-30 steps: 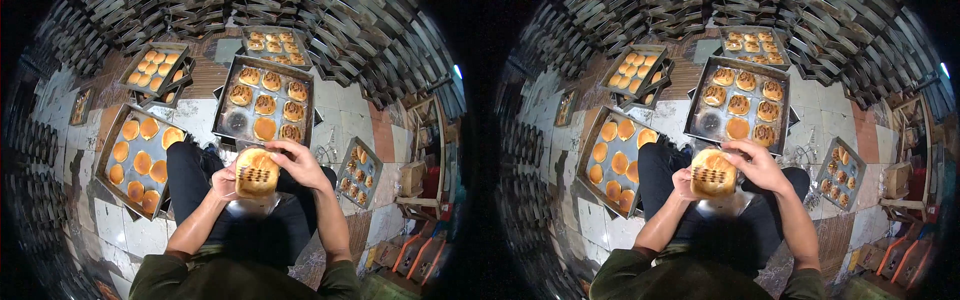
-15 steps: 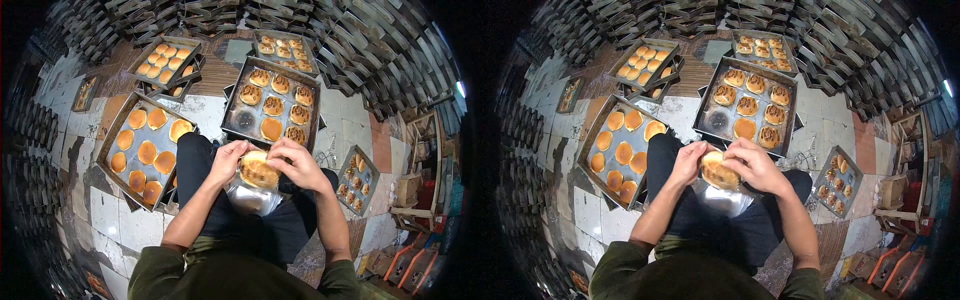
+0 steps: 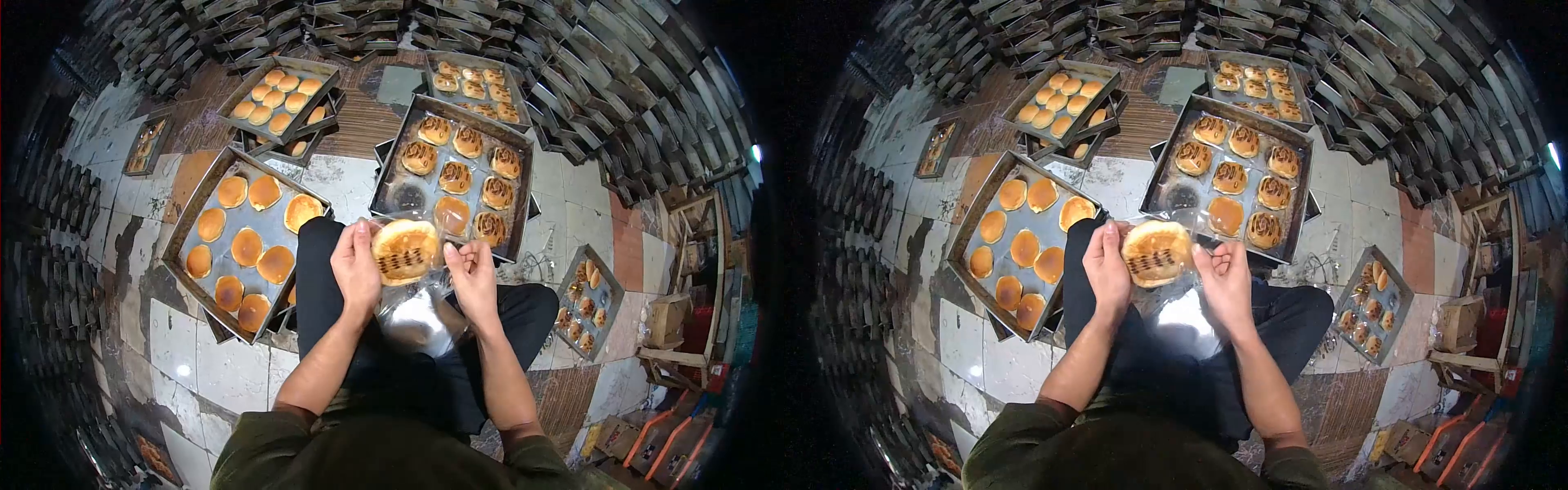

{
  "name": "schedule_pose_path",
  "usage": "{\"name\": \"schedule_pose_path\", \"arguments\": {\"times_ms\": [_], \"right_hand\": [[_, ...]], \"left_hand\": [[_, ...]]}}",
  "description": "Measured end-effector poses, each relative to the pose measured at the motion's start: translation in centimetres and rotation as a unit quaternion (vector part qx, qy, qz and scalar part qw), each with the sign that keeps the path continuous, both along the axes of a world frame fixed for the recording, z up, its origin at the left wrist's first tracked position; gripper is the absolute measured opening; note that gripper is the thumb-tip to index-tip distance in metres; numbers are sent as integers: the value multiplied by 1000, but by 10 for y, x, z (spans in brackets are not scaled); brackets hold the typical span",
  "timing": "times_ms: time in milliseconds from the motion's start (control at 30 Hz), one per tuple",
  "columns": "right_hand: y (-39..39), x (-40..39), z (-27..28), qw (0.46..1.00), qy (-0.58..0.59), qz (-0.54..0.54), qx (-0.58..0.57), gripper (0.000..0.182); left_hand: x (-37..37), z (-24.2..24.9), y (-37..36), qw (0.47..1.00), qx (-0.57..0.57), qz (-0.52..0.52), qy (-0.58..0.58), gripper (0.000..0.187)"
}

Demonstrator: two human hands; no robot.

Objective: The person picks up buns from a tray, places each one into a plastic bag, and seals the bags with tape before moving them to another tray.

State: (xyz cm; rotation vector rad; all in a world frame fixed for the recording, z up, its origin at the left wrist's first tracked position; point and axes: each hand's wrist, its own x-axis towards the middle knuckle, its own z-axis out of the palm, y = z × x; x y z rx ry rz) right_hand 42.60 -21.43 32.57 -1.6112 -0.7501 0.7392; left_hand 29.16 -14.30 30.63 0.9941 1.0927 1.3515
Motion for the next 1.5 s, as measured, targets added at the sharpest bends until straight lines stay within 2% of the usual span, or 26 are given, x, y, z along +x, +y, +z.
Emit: {"name": "schedule_pose_path", "arguments": {"times_ms": [67, 133, 167, 200, 267, 300, 333, 400, 467, 500, 533, 600, 633, 700, 800, 867, 933, 1000, 1133, 1200, 1267, 1300, 1333, 1400, 1433, 1500], "right_hand": [[-1, 6, -18, 1000, 8, 4, 2, 28], [-5, 16, -20, 989, 10, 134, -60, 33], [-6, 15, -15, 984, 54, 169, -29, 33], [-9, 19, -12, 983, 57, 169, -32, 33], [-12, 30, -7, 907, 324, 241, 116, 28], [-8, 31, -3, 886, 341, 257, 183, 24], [-3, 32, -3, 886, 341, 257, 182, 24], [6, 32, -4, 857, 434, 195, 200, 32], [12, 33, -11, 870, 424, 168, 189, 32], [16, 32, -14, 892, 386, 154, 175, 31], [18, 32, -19, 913, 348, 140, 159, 31], [26, 33, -29, 919, 348, 121, 142, 28], [31, 33, -33, 933, 316, 112, 132, 25], [41, 40, -44, 941, 294, 99, 137, 20], [47, 53, -57, 940, 316, 85, 95, 19], [48, 60, -65, 951, 294, 58, 70, 17], [47, 70, -84, 937, 346, -51, 27, 16], [45, 84, -94, 933, 351, -78, 28, 17], [29, 118, -111, 935, 328, -135, -21, 21], [14, 140, -118, 958, 254, -86, -105, 22], [3, 162, -109, 975, 164, -38, -144, 23], [0, 169, -104, 975, 148, -18, -162, 23], [-3, 175, -100, 975, 131, 4, -181, 22], [-8, 183, -101, 975, 109, 43, -190, 22], [-11, 187, -101, 972, 88, 86, -202, 22], [-25, 197, -87, 976, 64, 78, -195, 22]], "left_hand": [[-2, -12, 5, 1000, -14, -10, -17, 27], [0, -17, 8, 997, -34, -64, 21, 28], [1, -13, 11, 994, -31, -66, 85, 29], [2, -23, 19, 993, -35, -66, 87, 29], [5, -41, 41, 972, -82, -205, 84, 29], [10, -40, 43, 953, -172, -242, 54, 28], [18, -41, 42, 946, -200, -241, 81, 29], [22, -44, 39, 962, -44, -165, 214, 35], [18, -18, 32, 943, -176, -277, 61, 36], [24, -21, 24, 943, -74, -298, 130, 37], [26, -15, 20, 925, -29, -328, 191, 34], [31, -10, 30, 850, 146, -295, 410, 29], [34, -12, 37, 850, 147, -297, 409, 29], [38, -23, 53, 805, 234, -310, 448, 20], [55, -59, 92, 796, 204, -247, 513, 19], [61, -87, 133, 771, 159, -285, 546, 20], [72, -129, 163, 748, 102, -286, 591, 21], [72, -159, 187, 705, 34, -282, 649, 23], [65, -172, 200, 666, 36, -278, 691, 23], [68, -168, 209, 666, 25, -272, 694, 24], [71, -146, 212, 701, -23, -273, 658, 29], [76, -135, 207, 742, 10, -255, 619, 37], [86, -156, 209, 776, -4, -320, 543, 51], [105, -141, 167, 703, 89, -376, 597, 74], [111, -152, 157, 705, 38, -389, 592, 82], [130, -178, 150, 697, -50, -387, 602, 97]]}}
